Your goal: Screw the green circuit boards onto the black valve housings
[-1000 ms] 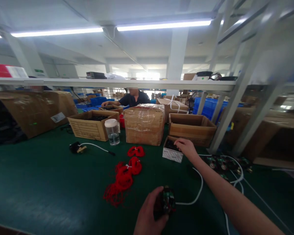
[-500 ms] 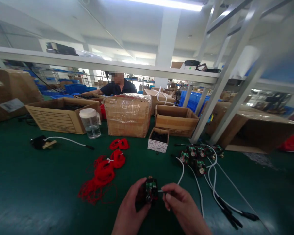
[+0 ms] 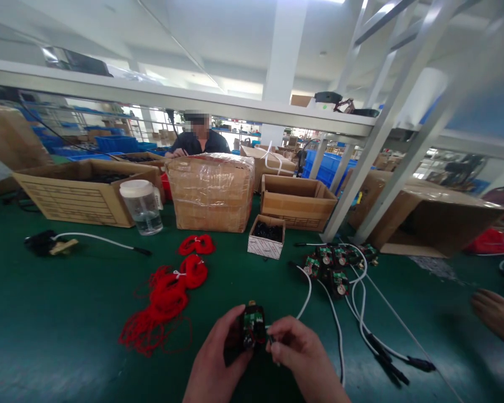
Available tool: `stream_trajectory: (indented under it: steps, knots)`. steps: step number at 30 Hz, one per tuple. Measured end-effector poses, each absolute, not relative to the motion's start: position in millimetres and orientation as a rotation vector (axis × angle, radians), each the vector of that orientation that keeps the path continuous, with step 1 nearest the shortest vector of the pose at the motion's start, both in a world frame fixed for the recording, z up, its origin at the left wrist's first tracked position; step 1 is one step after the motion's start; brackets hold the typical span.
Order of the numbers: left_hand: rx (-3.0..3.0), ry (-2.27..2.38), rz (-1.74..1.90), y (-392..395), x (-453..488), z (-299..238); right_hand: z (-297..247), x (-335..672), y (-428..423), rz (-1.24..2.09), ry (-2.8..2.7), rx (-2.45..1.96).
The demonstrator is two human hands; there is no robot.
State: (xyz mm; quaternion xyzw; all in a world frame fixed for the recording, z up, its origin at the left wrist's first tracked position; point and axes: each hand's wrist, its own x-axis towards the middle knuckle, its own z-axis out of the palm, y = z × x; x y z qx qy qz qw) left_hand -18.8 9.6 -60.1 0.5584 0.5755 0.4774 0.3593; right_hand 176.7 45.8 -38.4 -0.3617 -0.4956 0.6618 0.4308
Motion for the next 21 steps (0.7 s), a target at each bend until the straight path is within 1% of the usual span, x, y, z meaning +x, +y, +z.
stream_trajectory:
  steps: [5, 11, 21]
  knots:
    - [1.451, 1.5, 1.228, 11.2, -19.3, -63.2, -40.2, 175.6, 45.1, 1.504, -1.349, -0.981]
    - [1.448, 1.495, 1.209, 12.2, -19.6, -64.2, -29.6, 175.4, 44.2, 1.273, -1.605, -1.067]
    - [1.435, 1.481, 1.232, 11.7, -19.5, -61.0, -20.8, 168.8, 42.5, 1.041, -1.799, -1.187]
